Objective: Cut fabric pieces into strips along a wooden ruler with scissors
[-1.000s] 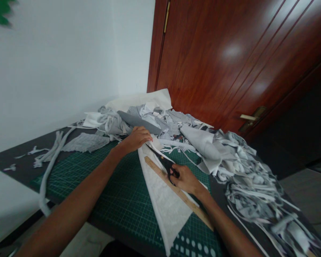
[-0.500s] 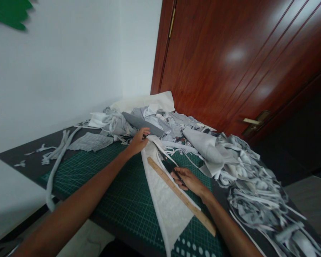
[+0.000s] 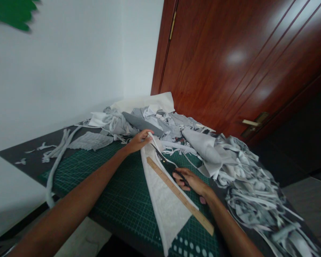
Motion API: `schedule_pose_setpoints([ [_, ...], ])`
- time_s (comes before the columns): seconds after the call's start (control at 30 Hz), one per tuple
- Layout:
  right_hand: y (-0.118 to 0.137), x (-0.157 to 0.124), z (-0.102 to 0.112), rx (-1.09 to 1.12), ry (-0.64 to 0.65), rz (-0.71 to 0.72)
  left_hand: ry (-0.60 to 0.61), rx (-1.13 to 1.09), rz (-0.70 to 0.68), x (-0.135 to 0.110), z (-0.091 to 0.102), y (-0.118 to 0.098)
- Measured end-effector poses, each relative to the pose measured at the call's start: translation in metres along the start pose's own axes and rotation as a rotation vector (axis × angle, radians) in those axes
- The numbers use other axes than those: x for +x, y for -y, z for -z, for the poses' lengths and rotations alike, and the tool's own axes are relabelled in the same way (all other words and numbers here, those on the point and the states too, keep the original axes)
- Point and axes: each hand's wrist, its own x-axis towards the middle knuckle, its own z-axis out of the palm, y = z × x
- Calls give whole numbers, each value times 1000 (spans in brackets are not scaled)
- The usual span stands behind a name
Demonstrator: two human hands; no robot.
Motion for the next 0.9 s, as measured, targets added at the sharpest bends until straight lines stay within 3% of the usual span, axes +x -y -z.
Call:
schedule_pose_setpoints([
  [0.37,-6,4,-3,38,11,35,-205,-133,248,1,-19,-3],
  [0.9,-15,7,-1,68,57,51,-198,-402,554,-5,-33,-4],
])
